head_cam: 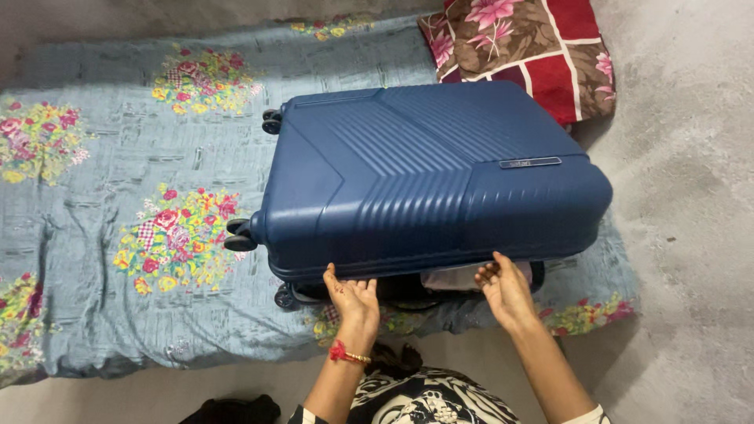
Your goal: The person folds a blue embroidered garment by hand on a bed, places it into a suitcase with other folded clothes, fastens the internal elastic buckle straps, closes the suitcase lid, and zips it shut.
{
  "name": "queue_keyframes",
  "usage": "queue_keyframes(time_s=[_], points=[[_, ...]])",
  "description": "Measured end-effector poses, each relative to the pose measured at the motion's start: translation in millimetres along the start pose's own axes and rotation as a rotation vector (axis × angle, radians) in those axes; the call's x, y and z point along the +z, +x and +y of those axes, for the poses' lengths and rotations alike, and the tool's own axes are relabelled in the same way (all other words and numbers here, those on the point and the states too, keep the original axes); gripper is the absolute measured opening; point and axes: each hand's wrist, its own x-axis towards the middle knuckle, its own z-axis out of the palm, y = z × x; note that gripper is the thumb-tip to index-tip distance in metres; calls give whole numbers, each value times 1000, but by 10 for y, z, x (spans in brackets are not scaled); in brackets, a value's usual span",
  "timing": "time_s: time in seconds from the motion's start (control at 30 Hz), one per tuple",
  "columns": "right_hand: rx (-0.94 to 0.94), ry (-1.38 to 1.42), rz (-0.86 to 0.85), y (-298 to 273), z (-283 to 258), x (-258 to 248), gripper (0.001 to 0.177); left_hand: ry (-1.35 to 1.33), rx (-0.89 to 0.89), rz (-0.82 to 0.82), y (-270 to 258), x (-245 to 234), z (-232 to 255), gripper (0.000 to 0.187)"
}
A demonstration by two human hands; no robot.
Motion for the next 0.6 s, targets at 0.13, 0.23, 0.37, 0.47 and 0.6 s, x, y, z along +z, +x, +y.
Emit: queue_keyframes(time_s=[0.13,0.23,0.37,0.47,0.6], points=[[226,-49,14,22,36,-78,26,33,4,85,68,-101,-9,98],[308,-87,4,69,129,-185,32,37,-31,195,111,-211,8,94],[361,-81,30,151,299,-349,33,21,-38,130,192,-417,-46,87],[366,-144,60,156,477,-407,29,20,-29,115,233,-566,-78,83],[424,-179,92,170,734,-410,26,53,-96,254,285,-696,-87,87]])
